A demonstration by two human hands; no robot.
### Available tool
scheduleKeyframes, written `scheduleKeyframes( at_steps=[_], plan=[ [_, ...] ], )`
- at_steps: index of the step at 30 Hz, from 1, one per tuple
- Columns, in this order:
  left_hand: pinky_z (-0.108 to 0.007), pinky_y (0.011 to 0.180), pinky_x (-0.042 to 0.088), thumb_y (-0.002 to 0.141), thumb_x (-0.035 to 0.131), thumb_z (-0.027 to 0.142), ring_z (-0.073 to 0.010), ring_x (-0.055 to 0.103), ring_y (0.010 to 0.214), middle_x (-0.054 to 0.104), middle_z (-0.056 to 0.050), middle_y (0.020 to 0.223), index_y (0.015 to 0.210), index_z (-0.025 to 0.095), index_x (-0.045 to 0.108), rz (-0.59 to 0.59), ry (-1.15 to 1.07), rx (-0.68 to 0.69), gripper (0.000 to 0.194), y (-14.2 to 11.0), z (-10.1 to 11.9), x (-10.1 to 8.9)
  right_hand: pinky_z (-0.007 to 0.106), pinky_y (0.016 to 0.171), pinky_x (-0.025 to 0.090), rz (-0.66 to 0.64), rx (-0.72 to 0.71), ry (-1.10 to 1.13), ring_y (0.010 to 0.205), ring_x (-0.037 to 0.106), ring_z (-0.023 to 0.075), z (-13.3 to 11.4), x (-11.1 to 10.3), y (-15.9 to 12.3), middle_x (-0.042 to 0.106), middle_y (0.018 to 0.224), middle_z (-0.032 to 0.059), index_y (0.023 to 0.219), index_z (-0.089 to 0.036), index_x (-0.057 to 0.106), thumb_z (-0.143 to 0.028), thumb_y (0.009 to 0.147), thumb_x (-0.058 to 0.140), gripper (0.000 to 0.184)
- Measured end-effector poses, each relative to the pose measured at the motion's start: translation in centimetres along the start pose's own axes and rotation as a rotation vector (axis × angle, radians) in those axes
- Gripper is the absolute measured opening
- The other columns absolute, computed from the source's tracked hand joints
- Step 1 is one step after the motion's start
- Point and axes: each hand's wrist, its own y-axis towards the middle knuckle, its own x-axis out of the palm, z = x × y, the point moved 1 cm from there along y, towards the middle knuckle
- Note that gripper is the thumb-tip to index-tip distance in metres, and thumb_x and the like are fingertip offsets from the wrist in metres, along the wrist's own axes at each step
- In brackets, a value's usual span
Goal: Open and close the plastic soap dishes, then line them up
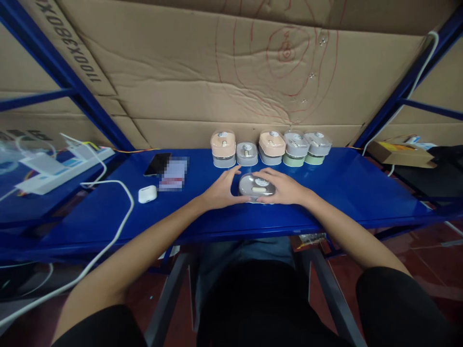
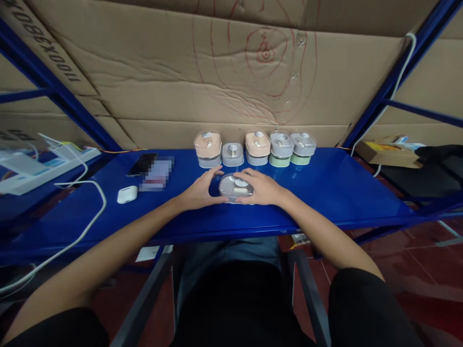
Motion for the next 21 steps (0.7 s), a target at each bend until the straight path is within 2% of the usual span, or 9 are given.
scheduleKeyframes(
  at_steps=[2, 4, 6, 8, 11, 13, 16, 18, 21],
  plan=[
    [-0.059, 0.136, 0.041, 0.095, 0.082, 0.062, -0.0402, 0.054, 0.161, 0.058, -0.023, 0.168, 0.168, 0.018, 0.045, 0.116, 0.075, 0.049, 0.093, 0.3, -0.2, -1.1, 0.062, 0.12, 0.06, 0.007, 0.021, -0.008, 0.143, 0.069, 0.0423, 0.7, -0.7, -1.1, 0.064, 0.158, 0.0169, 0.169, -0.03, 0.058, -0.072, 0.093, 0.083, 0.091],
    [-0.06, 0.138, 0.038, 0.1, 0.076, 0.053, -0.041, 0.05, 0.162, 0.053, -0.024, 0.17, 0.162, 0.018, 0.052, 0.264, 0.189, 0.059, 0.075, 1.0, -0.3, -2.3, 0.065, 0.122, 0.058, 0.034, 0.052, -0.026, 0.144, 0.068, 0.0435, 1.7, -1.6, -2.3, 0.065, 0.158, 0.0174, 0.169, -0.03, 0.058, -0.072, 0.094, 0.082, 0.089],
    [-0.064, 0.137, 0.036, 0.097, 0.08, 0.046, -0.0463, 0.045, 0.164, 0.047, -0.025, 0.174, 0.161, 0.019, 0.054, 0.356, 0.303, 0.009, 0.074, 2.2, -0.3, -3.5, 0.069, 0.122, 0.057, 0.074, 0.095, -0.056, 0.144, 0.067, 0.0455, 2.9, -2.4, -3.5, 0.066, 0.155, 0.0178, 0.167, -0.03, 0.059, -0.074, 0.094, 0.081, 0.087],
    [-0.07, 0.134, 0.037, 0.092, 0.085, 0.046, -0.0536, 0.042, 0.164, 0.042, -0.026, 0.177, 0.163, 0.021, 0.053, 0.389, 0.376, -0.086, 0.082, 4.1, -0.1, -4.3, 0.072, 0.122, 0.055, 0.119, 0.135, -0.088, 0.144, 0.066, 0.0475, 4.0, -3.0, -4.4, 0.067, 0.154, 0.0191, 0.163, -0.029, 0.061, -0.078, 0.094, 0.078, 0.087],
    [-0.078, 0.124, 0.042, 0.09, 0.085, 0.058, -0.0619, 0.049, 0.155, 0.049, -0.032, 0.168, 0.165, 0.019, 0.051, 0.422, 0.39, -0.297, 0.091, 7.5, -0.1, -5.0, 0.074, 0.126, 0.05, 0.193, 0.152, -0.133, 0.148, 0.061, 0.0504, 4.6, -3.5, -4.8, 0.063, 0.157, 0.0217, 0.158, -0.025, 0.064, -0.081, 0.093, 0.076, 0.086],
    [-0.082, 0.117, 0.045, 0.083, 0.088, 0.066, -0.0657, 0.055, 0.147, 0.055, -0.037, 0.159, 0.163, 0.014, 0.051, 0.435, 0.355, -0.454, 0.102, 9.7, -0.5, -5.0, 0.076, 0.127, 0.047, 0.261, 0.145, -0.171, 0.152, 0.057, 0.0521, 4.0, -3.6, -4.4, 0.06, 0.161, 0.0221, 0.156, -0.025, 0.064, -0.077, 0.096, 0.074, 0.08],
    [-0.082, 0.114, 0.048, 0.075, 0.094, 0.062, -0.0645, 0.062, 0.139, 0.062, -0.036, 0.151, 0.159, 0.014, 0.052, 0.434, 0.281, -0.544, 0.105, 11.5, -1.4, -4.9, 0.077, 0.129, 0.044, 0.404, 0.103, -0.208, 0.153, 0.055, 0.051, 1.9, -3.7, -3.0, 0.06, 0.161, 0.0205, 0.151, -0.028, 0.067, -0.063, 0.103, 0.069, 0.06],
    [-0.078, 0.114, 0.05, 0.074, 0.094, 0.057, -0.0619, 0.064, 0.137, 0.063, -0.033, 0.149, 0.157, 0.015, 0.053, 0.448, 0.26, -0.54, 0.102, 11.3, -1.7, -5.0, 0.075, 0.13, 0.043, 0.496, 0.059, -0.204, 0.151, 0.057, 0.0486, 0.3, -3.7, -1.8, 0.063, 0.157, 0.0189, 0.145, -0.029, 0.07, -0.055, 0.105, 0.067, 0.049],
    [-0.072, 0.117, 0.052, 0.077, 0.091, 0.054, -0.0587, 0.064, 0.141, 0.062, -0.03, 0.15, 0.16, 0.016, 0.052, 0.492, 0.29, -0.491, 0.099, 8.9, -1.5, -5.6, 0.074, 0.131, 0.042, 0.58, 0.016, -0.176, 0.149, 0.059, 0.0459, -1.7, -3.4, 0.4, 0.067, 0.15, 0.0161, 0.14, -0.031, 0.071, -0.05, 0.106, 0.064, 0.04]
  ],
)
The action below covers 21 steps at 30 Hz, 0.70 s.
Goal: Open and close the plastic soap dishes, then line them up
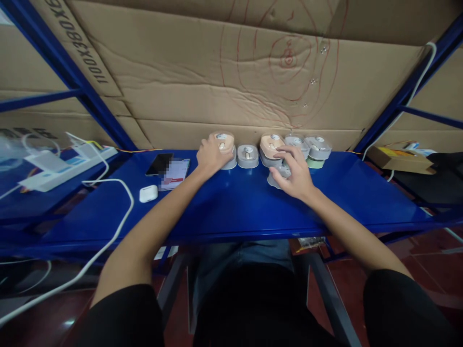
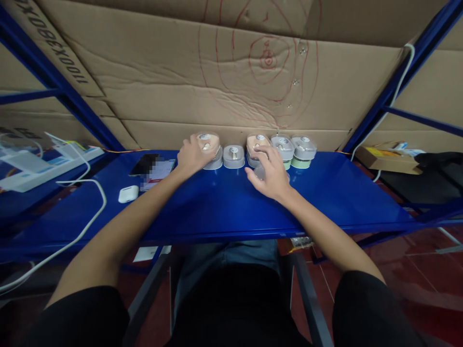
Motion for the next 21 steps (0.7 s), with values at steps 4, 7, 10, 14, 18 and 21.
scheduleKeyframes(
  at_steps=[4, 7, 10, 14, 18, 21],
  plan=[
    [-0.062, 0.127, 0.05, 0.077, 0.088, 0.045, -0.0488, 0.059, 0.153, 0.062, -0.022, 0.16, 0.161, 0.02, 0.049, -0.062, -0.077, 0.292, 0.096, -4.0, -2.0, -3.0, 0.073, 0.134, 0.041, -0.043, -0.033, 0.048, 0.154, 0.056, 0.0439, -1.4, 2.0, 1.9, 0.066, 0.153, 0.0155, 0.149, -0.032, 0.067, -0.056, 0.104, 0.069, 0.051],
    [-0.057, 0.129, 0.05, 0.073, 0.088, 0.044, -0.0441, 0.063, 0.151, 0.063, -0.019, 0.164, 0.16, 0.019, 0.051, -0.334, -0.225, 0.576, 0.098, -7.1, -3.1, -4.0, 0.072, 0.138, 0.036, -0.242, -0.112, 0.109, 0.168, 0.042, 0.0465, -1.7, 3.3, 2.3, 0.05, 0.176, 0.0157, 0.167, -0.032, 0.053, -0.072, 0.089, 0.087, 0.094],
    [-0.055, 0.123, 0.056, 0.071, 0.087, 0.039, -0.0421, 0.069, 0.146, 0.067, -0.017, 0.162, 0.164, 0.022, 0.05, -0.543, -0.335, 0.655, 0.101, -9.4, -3.3, -3.7, 0.069, 0.136, 0.042, -0.493, -0.166, 0.187, 0.168, 0.044, 0.0479, -1.7, 4.4, 1.3, 0.046, 0.181, 0.0174, 0.178, -0.031, 0.041, -0.081, 0.078, 0.094, 0.123],
    [-0.056, 0.122, 0.058, 0.071, 0.091, 0.038, -0.0423, 0.07, 0.147, 0.069, -0.017, 0.161, 0.169, 0.026, 0.044, -0.64, -0.471, 0.628, 0.109, -10.8, -2.6, -2.2, 0.064, 0.124, 0.057, -0.614, -0.105, 0.219, 0.151, 0.063, 0.0462, -2.1, 5.1, -0.3, 0.063, 0.166, 0.0173, 0.18, -0.032, 0.038, -0.08, 0.082, 0.091, 0.121],
    [-0.058, 0.127, 0.055, 0.075, 0.096, 0.047, -0.0409, 0.068, 0.15, 0.067, -0.02, 0.161, 0.175, 0.026, 0.035, -0.619, -0.569, 0.56, 0.119, -11.2, -3.0, -0.9, 0.062, 0.122, 0.059, -0.555, -0.084, 0.272, 0.147, 0.067, 0.0431, -2.3, 4.9, -0.7, 0.066, 0.163, 0.0154, 0.176, -0.033, 0.046, -0.081, 0.089, 0.084, 0.106],
    [-0.061, 0.13, 0.051, 0.077, 0.095, 0.047, -0.0415, 0.065, 0.151, 0.065, -0.02, 0.162, 0.179, 0.025, 0.033, -0.565, -0.488, 0.574, 0.121, -11.2, -3.9, -0.7, 0.066, 0.124, 0.057, -0.468, -0.033, 0.259, 0.15, 0.065, 0.045, -1.2, 4.0, -0.4, 0.065, 0.166, 0.0163, 0.173, -0.03, 0.05, -0.082, 0.092, 0.08, 0.1]
  ],
)
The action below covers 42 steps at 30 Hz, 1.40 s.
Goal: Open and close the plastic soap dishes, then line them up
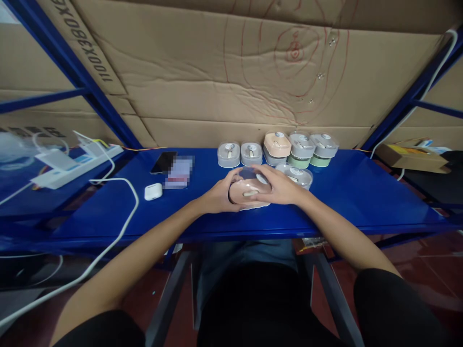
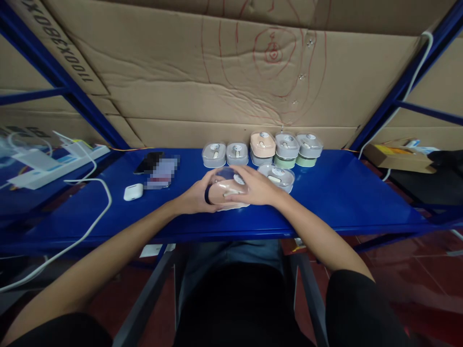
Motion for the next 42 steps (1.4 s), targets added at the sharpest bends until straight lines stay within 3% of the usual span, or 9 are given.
scheduleKeyframes(
  at_steps=[5, 12, 16, 21, 26, 31, 36, 39, 42],
  plan=[
    [-0.061, 0.134, 0.047, 0.094, 0.085, 0.047, -0.0388, 0.06, 0.155, 0.065, -0.013, 0.162, 0.154, 0.032, 0.073, -0.069, 0.225, 0.103, 0.063, -0.7, 0.0, -0.4, 0.07, 0.124, 0.055, 0.218, 0.14, -0.079, 0.149, 0.066, 0.0479, 2.5, -2.7, -0.5, 0.065, 0.166, 0.0203, 0.173, -0.026, 0.048, -0.082, 0.097, 0.073, 0.098],
    [-0.061, 0.137, 0.044, 0.105, 0.075, 0.047, -0.0366, 0.055, 0.159, 0.059, -0.011, 0.168, 0.146, 0.034, 0.082, -0.058, 0.232, 0.12, 0.043, -0.8, -0.1, -0.3, 0.07, 0.124, 0.055, 0.242, 0.238, -0.075, 0.149, 0.066, 0.0494, 3.7, -2.9, -0.3, 0.066, 0.165, 0.0229, 0.167, -0.021, 0.053, -0.087, 0.096, 0.069, 0.098],
    [-0.059, 0.135, 0.047, 0.109, 0.066, 0.055, -0.0378, 0.057, 0.156, 0.063, -0.014, 0.161, 0.137, 0.028, 0.085, 0.033, 0.239, 0.088, 0.044, -0.6, -0.5, -1.6, 0.074, 0.122, 0.054, 0.269, 0.224, -0.071, 0.148, 0.066, 0.0499, 3.6, -2.7, -0.2, 0.065, 0.165, 0.0243, 0.167, -0.019, 0.053, -0.089, 0.094, 0.068, 0.102],
    [-0.06, 0.129, 0.051, 0.102, 0.068, 0.064, -0.0384, 0.065, 0.142, 0.065, -0.015, 0.153, 0.124, 0.022, 0.084, 0.228, 0.328, -0.147, 0.05, -0.6, -2.7, -4.5, 0.069, 0.128, 0.05, 0.184, 0.092, -0.058, 0.15, 0.065, 0.0466, 2.4, -3.1, -0.4, 0.067, 0.165, 0.0202, 0.167, -0.022, 0.056, -0.079, 0.092, 0.077, 0.096],
    [-0.057, 0.125, 0.054, 0.092, 0.078, 0.06, -0.0363, 0.067, 0.133, 0.064, -0.013, 0.14, 0.117, 0.022, 0.083, 0.134, 0.36, -0.221, 0.045, -0.8, -4.8, -5.3, 0.067, 0.124, 0.054, 0.01, 0.038, -0.05, 0.145, 0.068, 0.0446, 1.5, -2.5, -0.6, 0.069, 0.159, 0.0185, 0.164, -0.025, 0.061, -0.069, 0.09, 0.085, 0.09],
    [-0.056, 0.124, 0.054, 0.086, 0.087, 0.059, -0.0355, 0.067, 0.133, 0.066, -0.01, 0.135, 0.117, 0.025, 0.081, 0.123, 0.357, -0.222, 0.046, -0.7, -5.3, -5.4, 0.069, 0.122, 0.055, -0.015, 0.07, -0.044, 0.143, 0.069, 0.0442, 2.0, -1.4, -0.5, 0.07, 0.157, 0.0179, 0.163, -0.026, 0.062, -0.066, 0.087, 0.088, 0.09],
    [-0.056, 0.125, 0.053, 0.095, 0.08, 0.06, -0.035, 0.068, 0.136, 0.068, -0.012, 0.143, 0.121, 0.025, 0.079, 0.264, 0.261, -0.068, 0.044, -0.7, -2.9, -4.6, 0.067, 0.122, 0.056, 0.183, 0.118, -0.063, 0.143, 0.069, 0.0443, 2.4, -1.4, -0.3, 0.069, 0.158, 0.0211, 0.165, -0.022, 0.058, -0.077, 0.092, 0.08, 0.094],
    [-0.056, 0.126, 0.053, 0.095, 0.083, 0.055, -0.036, 0.068, 0.142, 0.072, -0.013, 0.142, 0.13, 0.023, 0.075, 0.165, 0.213, 0.097, 0.048, -0.7, -0.7, -2.7, 0.068, 0.125, 0.053, 0.368, 0.122, -0.077, 0.146, 0.067, 0.0448, 2.8, -2.0, -0.2, 0.068, 0.159, 0.0229, 0.168, -0.02, 0.053, -0.082, 0.096, 0.07, 0.096],
    [-0.055, 0.128, 0.053, 0.092, 0.087, 0.051, -0.0364, 0.066, 0.145, 0.069, -0.014, 0.15, 0.139, 0.024, 0.072, 0.065, 0.203, 0.128, 0.056, -0.7, 0.9, -0.7, 0.069, 0.126, 0.052, 0.47, 0.12, -0.085, 0.145, 0.067, 0.0448, 3.2, -2.4, -0.1, 0.068, 0.16, 0.0227, 0.17, -0.021, 0.049, -0.087, 0.096, 0.066, 0.1]
  ],
)
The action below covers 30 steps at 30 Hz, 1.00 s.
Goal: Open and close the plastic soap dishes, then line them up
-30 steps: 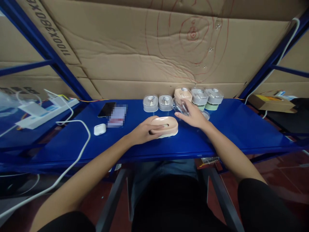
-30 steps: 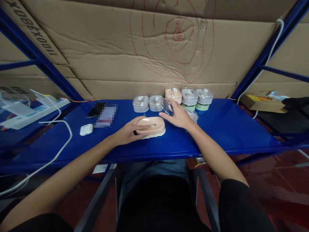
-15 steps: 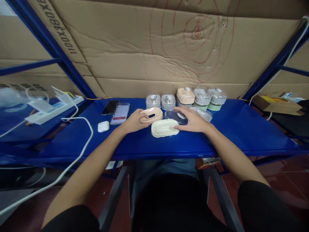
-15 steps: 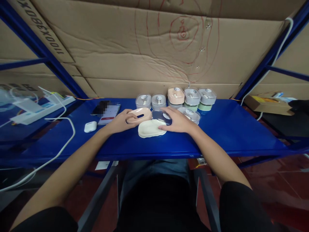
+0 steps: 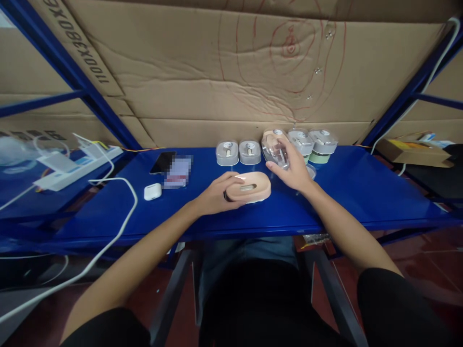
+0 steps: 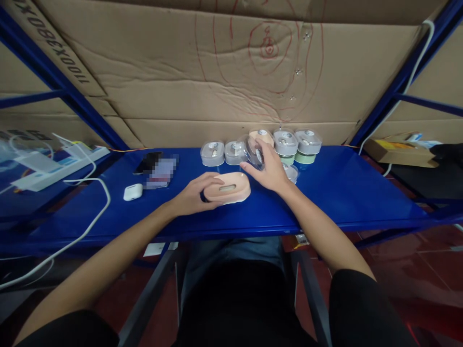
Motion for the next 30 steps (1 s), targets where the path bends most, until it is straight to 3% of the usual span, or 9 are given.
scheduleKeyframes(
  at_steps=[5, 8, 10, 14, 17, 22, 27, 30],
  plan=[
    [-0.055, 0.127, 0.054, 0.092, 0.086, 0.047, -0.0373, 0.067, 0.145, 0.07, -0.014, 0.149, 0.146, 0.023, 0.065, 0.002, -0.008, -0.024, 0.062, 0.1, 0.7, 0.8, 0.068, 0.123, 0.055, -0.039, -0.016, -0.003, 0.144, 0.068, 0.0448, -0.6, 0.3, -0.2, 0.067, 0.162, 0.0203, 0.172, -0.025, 0.048, -0.083, 0.096, 0.069, 0.099],
    [-0.058, 0.125, 0.055, 0.086, 0.091, 0.052, -0.0398, 0.069, 0.142, 0.07, -0.016, 0.15, 0.147, 0.022, 0.063, -0.026, -0.031, -0.11, 0.074, 0.1, 0.2, 0.8, 0.068, 0.123, 0.055, -0.099, -0.022, 0.0, 0.145, 0.067, 0.045, -1.3, 0.5, -0.5, 0.066, 0.163, 0.0203, 0.173, -0.024, 0.049, -0.08, 0.095, 0.072, 0.099],
    [-0.061, 0.125, 0.054, 0.079, 0.095, 0.055, -0.0435, 0.068, 0.144, 0.069, -0.018, 0.155, 0.156, 0.021, 0.057, -0.045, -0.053, -0.196, 0.092, 0.1, -0.2, 0.9, 0.066, 0.125, 0.055, -0.177, -0.057, 0.021, 0.147, 0.066, 0.0439, -1.9, 0.6, -0.7, 0.067, 0.161, 0.0196, 0.17, -0.023, 0.053, -0.079, 0.093, 0.076, 0.097],
    [-0.067, 0.127, 0.05, 0.068, 0.104, 0.056, -0.0488, 0.061, 0.155, 0.063, -0.022, 0.166, 0.178, 0.025, 0.03, -0.049, -0.197, -0.302, 0.136, 0.2, -1.0, 1.6, 0.061, 0.125, 0.055, -0.399, -0.171, 0.075, 0.144, 0.067, 0.0415, -2.9, 1.3, -1.0, 0.069, 0.156, 0.0195, 0.164, -0.02, 0.063, -0.074, 0.089, 0.086, 0.095],
    [-0.069, 0.131, 0.045, 0.065, 0.105, 0.055, -0.0484, 0.063, 0.155, 0.067, -0.024, 0.163, 0.181, 0.023, 0.018, -0.057, -0.308, -0.299, 0.149, 0.4, -1.4, 2.0, 0.061, 0.125, 0.055, -0.52, -0.201, 0.079, 0.144, 0.066, 0.0414, -3.6, 2.5, -1.1, 0.069, 0.156, 0.0187, 0.164, -0.021, 0.064, -0.069, 0.086, 0.093, 0.096],
    [-0.067, 0.128, 0.049, 0.066, 0.104, 0.054, -0.0463, 0.069, 0.147, 0.071, -0.022, 0.157, 0.179, 0.021, 0.019, -0.079, -0.322, -0.308, 0.145, 0.7, -1.4, 2.0, 0.06, 0.122, 0.056, -0.611, -0.154, 0.028, 0.139, 0.068, 0.0398, -4.0, 3.9, -1.0, 0.069, 0.153, 0.0123, 0.166, -0.032, 0.064, -0.068, 0.084, 0.095, 0.094],
    [-0.06, 0.121, 0.058, 0.068, 0.103, 0.057, -0.0451, 0.07, 0.144, 0.071, -0.017, 0.157, 0.163, 0.025, 0.049, -0.061, -0.188, -0.269, 0.114, 0.7, -0.9, 1.4, 0.062, 0.117, 0.059, -0.646, -0.122, -0.029, 0.133, 0.069, 0.041, -4.3, 3.9, -1.1, 0.07, 0.148, 0.0126, 0.172, -0.035, 0.058, -0.072, 0.086, 0.092, 0.099],
    [-0.061, 0.124, 0.056, 0.069, 0.101, 0.058, -0.0455, 0.066, 0.148, 0.067, -0.017, 0.162, 0.157, 0.025, 0.054, -0.044, -0.123, -0.262, 0.105, 0.6, -0.8, 1.2, 0.068, 0.121, 0.055, -0.579, -0.128, -0.058, 0.143, 0.064, 0.0456, -4.2, 2.4, -0.9, 0.065, 0.16, 0.0156, 0.173, -0.034, 0.055, -0.081, 0.092, 0.081, 0.098]
  ],
)
